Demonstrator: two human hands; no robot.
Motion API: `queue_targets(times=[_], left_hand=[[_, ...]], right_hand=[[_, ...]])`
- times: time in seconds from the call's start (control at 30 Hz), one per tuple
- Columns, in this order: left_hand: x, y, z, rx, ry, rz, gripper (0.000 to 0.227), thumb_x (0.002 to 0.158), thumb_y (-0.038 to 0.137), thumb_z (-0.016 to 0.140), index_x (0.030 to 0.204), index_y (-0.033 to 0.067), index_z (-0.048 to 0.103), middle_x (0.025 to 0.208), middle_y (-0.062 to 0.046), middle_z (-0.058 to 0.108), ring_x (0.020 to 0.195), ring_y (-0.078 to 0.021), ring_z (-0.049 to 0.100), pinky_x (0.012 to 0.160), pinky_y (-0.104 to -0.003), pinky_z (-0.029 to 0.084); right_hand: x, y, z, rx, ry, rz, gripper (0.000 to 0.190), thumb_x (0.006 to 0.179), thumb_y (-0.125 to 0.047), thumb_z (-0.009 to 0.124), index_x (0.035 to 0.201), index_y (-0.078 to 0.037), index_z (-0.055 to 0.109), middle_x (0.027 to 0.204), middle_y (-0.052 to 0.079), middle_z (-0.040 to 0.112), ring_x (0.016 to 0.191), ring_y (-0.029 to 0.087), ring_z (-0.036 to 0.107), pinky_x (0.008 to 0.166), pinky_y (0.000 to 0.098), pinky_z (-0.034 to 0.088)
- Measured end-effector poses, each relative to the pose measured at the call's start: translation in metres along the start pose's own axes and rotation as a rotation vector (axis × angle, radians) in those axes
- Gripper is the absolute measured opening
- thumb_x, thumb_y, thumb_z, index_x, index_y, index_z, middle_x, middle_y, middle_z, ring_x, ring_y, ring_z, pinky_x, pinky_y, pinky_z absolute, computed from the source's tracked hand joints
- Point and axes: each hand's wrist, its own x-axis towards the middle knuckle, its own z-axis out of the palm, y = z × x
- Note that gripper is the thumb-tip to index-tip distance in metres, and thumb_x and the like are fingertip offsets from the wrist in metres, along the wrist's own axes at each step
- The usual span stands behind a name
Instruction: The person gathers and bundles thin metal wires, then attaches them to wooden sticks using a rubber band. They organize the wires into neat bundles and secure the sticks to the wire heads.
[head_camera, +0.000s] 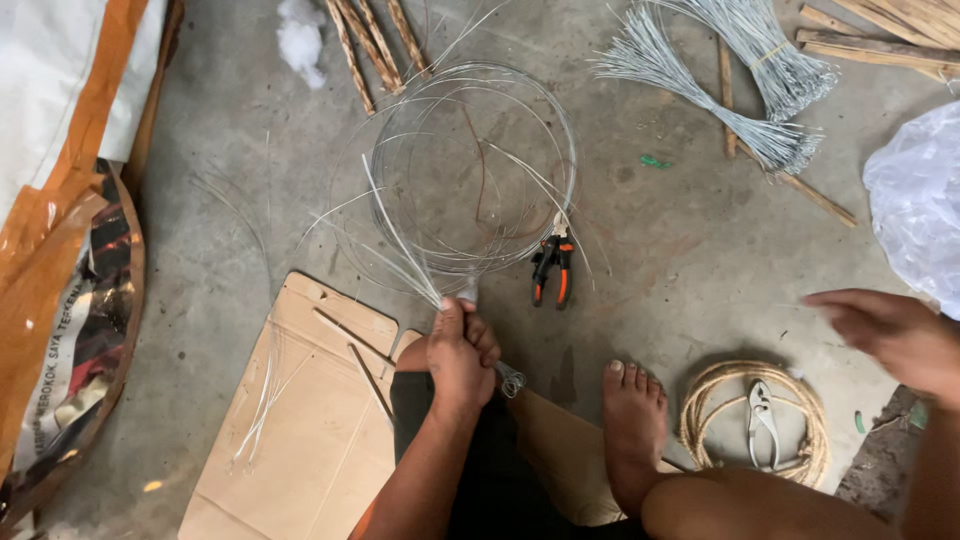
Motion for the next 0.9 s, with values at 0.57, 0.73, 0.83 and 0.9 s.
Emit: queue_targets(times=[0.57, 0.73, 0.83, 0.9], left_hand=[[-0.036, -0.059, 0.042, 0.071, -0.065, -0.060, 0.042, 0.102, 0.034, 0.053, 0.131, 0.0030, 0.057, 0.115, -0.009, 0.075, 0.042, -0.0040, 0.038, 0.036, -0.021, 0.029], [-0.036, -0.071, 0.045, 0.112, -0.110, 0.176, 0.053, 0.102, 0.018, 0.060, 0.145, 0.0063, 0.032, 0.118, -0.015, 0.070, 0.089, -0.0050, 0.068, 0.072, -0.022, 0.055], [-0.033, -0.073, 0.042, 0.270, -0.092, 0.231, 0.055, 0.098, 0.012, 0.064, 0.141, 0.0068, 0.030, 0.112, -0.015, 0.072, 0.081, -0.0096, 0.063, 0.070, -0.024, 0.052], [-0.037, -0.075, 0.040, 0.332, -0.101, 0.148, 0.043, 0.097, 0.012, 0.064, 0.131, 0.0044, 0.039, 0.106, -0.013, 0.074, 0.066, -0.0103, 0.056, 0.057, -0.026, 0.047]], right_hand=[[-0.027, -0.197, 0.192, 0.882, -0.728, 0.154, 0.025, 0.105, -0.025, 0.046, 0.105, -0.004, 0.060, 0.062, -0.001, 0.045, 0.051, 0.011, 0.044, 0.048, 0.0286, 0.040], [-0.032, -0.219, 0.212, 0.543, -0.600, -0.117, 0.027, 0.106, -0.026, 0.046, 0.104, -0.006, 0.064, 0.064, 0.000, 0.055, 0.054, 0.009, 0.050, 0.050, 0.0255, 0.043], [-0.037, -0.223, 0.211, 0.275, -0.476, -0.249, 0.025, 0.103, -0.025, 0.051, 0.098, -0.005, 0.066, 0.066, 0.004, 0.063, 0.056, 0.013, 0.058, 0.053, 0.0297, 0.049], [-0.038, -0.225, 0.210, 0.154, -0.402, -0.385, 0.022, 0.099, -0.022, 0.054, 0.098, -0.005, 0.066, 0.068, 0.008, 0.068, 0.058, 0.018, 0.066, 0.055, 0.0331, 0.051]])
